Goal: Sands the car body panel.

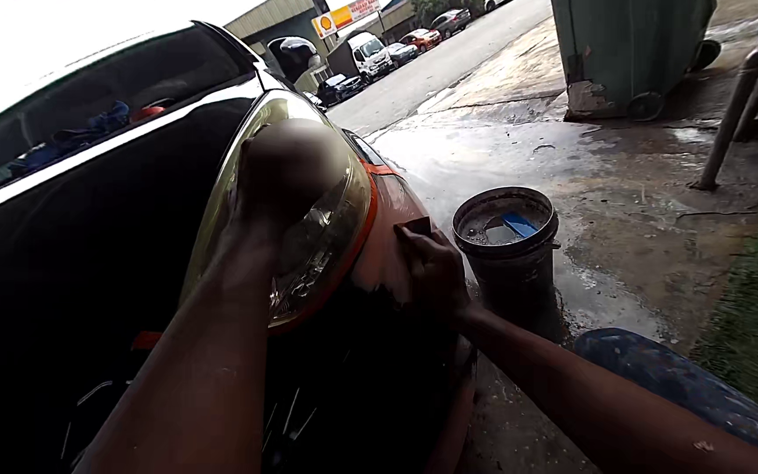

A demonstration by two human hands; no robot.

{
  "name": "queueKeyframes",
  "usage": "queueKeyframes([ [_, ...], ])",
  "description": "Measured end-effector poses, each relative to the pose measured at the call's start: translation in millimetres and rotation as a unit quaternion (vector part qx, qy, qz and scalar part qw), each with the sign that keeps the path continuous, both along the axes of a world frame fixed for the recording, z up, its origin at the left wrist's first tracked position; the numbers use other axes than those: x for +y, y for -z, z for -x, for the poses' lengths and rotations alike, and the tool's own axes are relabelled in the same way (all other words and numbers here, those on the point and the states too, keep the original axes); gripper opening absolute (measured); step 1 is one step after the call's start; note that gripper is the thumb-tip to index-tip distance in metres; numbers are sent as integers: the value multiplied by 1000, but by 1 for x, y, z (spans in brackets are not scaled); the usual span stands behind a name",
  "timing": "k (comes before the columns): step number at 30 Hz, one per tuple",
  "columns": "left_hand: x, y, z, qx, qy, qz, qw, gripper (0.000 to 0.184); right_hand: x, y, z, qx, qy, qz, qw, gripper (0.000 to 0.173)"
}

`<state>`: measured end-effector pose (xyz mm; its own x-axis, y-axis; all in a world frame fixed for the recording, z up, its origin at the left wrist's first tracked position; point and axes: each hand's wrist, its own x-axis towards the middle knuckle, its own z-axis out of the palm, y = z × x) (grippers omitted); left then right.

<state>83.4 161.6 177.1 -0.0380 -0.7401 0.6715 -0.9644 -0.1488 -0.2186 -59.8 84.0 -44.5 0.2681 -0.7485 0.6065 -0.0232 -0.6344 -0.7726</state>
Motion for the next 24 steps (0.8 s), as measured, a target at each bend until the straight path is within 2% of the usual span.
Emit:
queueKeyframes([
  [2, 1, -1, 1, 1, -10, -3, 1000, 29, -41, -27, -12, 46, -8, -94, 994, 25],
  [3, 1, -1, 2, 2, -14, -3, 1000, 29, -36, -30, -10, 55, -3, -100, 994, 25],
  [6, -4, -4, 0, 0, -13, 6, 1000, 31, 30, 9, 16, 14, 9, 31, 999, 35],
  [7, -3, -2, 0, 1, -11, 5, 1000, 31, 33, 22, 19, -5, 7, 56, 998, 36],
  [8, -1, 0, 1, 1, -10, 3, 1000, 30, 19, 23, 17, -9, -2, 49, 999, 34],
  [11, 1, 0, 0, 10, -17, 7, 1000, 28, -46, -13, -4, 33, -21, -72, 997, 26],
  [13, -3, 1, -2, 15, -16, 22, 1000, 27, -28, -10, -2, 14, -2, -51, 999, 27],
  [16, -6, 0, -7, 12, -11, 35, 999, 26, 28, 36, 13, -57, 6, 59, 997, 31],
  [18, -2, 4, -6, 8, -9, 23, 1000, 26, 2, 38, 7, -52, 3, 34, 998, 30],
  [20, -1, 4, -6, 9, -6, 27, 1000, 25, -42, 11, -1, -20, -32, -39, 999, 24],
  [21, -1, 6, -6, 12, -2, 30, 999, 24, -49, 5, -2, -15, -42, -60, 997, 23],
  [24, -6, 1, -9, 6, -8, 37, 999, 24, -2, 36, 12, -53, -37, 21, 998, 33],
])
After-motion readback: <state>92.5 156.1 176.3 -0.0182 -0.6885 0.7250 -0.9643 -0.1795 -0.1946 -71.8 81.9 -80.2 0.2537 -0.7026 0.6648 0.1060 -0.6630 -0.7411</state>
